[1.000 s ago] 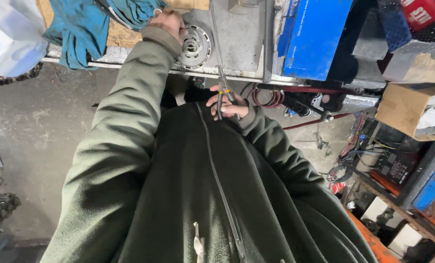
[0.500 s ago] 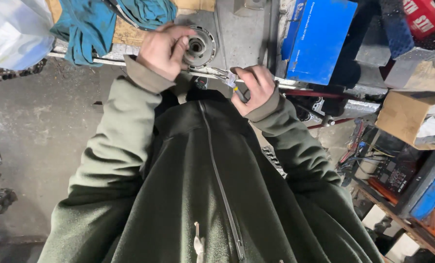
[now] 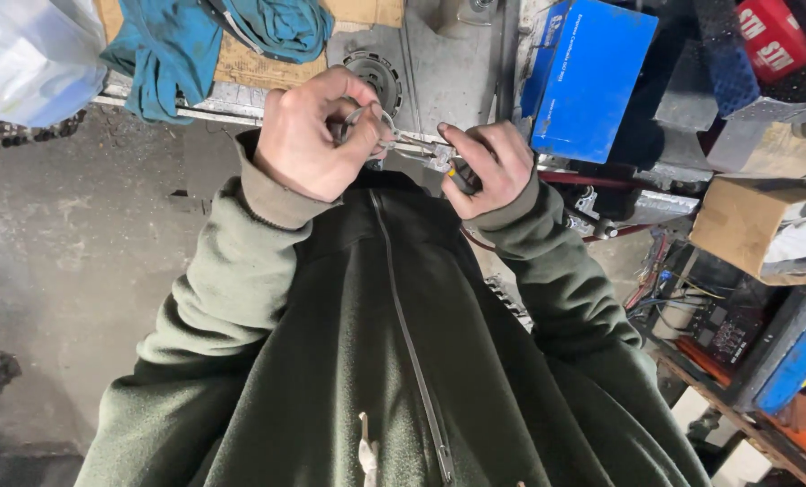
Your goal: The person works on a circular clutch assembly at a workshop bench, holding and turning the drum by hand and using a long rod to lever inside it. They reposition the assembly, then use pliers and a screwdriver to grip and work on components at its center.
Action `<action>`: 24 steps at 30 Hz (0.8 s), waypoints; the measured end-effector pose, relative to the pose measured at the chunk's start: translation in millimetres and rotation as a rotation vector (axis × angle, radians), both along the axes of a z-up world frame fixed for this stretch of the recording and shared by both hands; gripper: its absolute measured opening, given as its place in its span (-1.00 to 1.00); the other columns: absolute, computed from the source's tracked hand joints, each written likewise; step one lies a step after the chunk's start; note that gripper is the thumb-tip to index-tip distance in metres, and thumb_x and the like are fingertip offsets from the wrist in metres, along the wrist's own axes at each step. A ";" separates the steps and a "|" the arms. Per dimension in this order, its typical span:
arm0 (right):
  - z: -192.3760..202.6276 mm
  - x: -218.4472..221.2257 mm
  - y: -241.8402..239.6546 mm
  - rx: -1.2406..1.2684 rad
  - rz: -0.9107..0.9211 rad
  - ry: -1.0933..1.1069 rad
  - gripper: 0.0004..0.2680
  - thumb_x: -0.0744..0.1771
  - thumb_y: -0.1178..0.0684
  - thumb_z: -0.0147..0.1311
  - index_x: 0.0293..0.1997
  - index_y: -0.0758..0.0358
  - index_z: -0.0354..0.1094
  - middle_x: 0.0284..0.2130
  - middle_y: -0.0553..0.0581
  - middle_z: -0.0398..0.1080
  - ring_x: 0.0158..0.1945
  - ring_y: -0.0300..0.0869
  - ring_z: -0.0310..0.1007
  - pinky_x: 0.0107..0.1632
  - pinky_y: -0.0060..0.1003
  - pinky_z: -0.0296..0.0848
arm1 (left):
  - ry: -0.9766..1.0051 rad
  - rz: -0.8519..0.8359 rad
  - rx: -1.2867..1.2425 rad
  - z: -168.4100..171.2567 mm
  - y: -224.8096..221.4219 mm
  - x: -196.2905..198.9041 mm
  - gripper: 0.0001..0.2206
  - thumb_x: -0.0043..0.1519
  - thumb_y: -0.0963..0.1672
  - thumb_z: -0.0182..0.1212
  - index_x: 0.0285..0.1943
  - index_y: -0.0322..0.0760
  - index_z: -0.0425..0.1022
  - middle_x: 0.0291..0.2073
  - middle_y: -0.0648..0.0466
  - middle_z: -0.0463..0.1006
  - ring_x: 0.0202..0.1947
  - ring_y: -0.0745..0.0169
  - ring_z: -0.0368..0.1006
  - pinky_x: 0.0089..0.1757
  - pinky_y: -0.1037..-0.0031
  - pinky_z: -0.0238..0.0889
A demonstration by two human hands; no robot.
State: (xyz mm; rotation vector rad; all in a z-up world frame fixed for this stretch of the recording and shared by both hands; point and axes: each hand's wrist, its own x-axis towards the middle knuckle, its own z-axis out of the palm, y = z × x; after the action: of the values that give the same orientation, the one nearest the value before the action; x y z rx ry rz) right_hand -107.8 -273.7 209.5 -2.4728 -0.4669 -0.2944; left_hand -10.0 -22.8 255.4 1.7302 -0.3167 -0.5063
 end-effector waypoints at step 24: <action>-3.4 -4.5 -12.2 -0.061 0.042 -0.023 -0.52 0.19 0.20 0.26 0.28 0.24 0.41 -0.07 0.18 0.35 -0.07 0.03 0.34 0.04 -0.08 0.37 | 0.006 -0.049 0.041 3.7 -11.3 -9.2 -0.91 0.31 -0.22 0.19 -0.13 -0.46 0.50 -0.44 0.02 0.69 -0.50 0.37 0.66 -0.48 0.63 0.44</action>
State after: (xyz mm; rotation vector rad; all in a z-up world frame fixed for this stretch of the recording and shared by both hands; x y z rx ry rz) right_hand -112.3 -285.9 206.1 -2.5178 -0.5450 -0.2957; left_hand -19.2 -34.2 259.0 1.7636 -0.3476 -0.5573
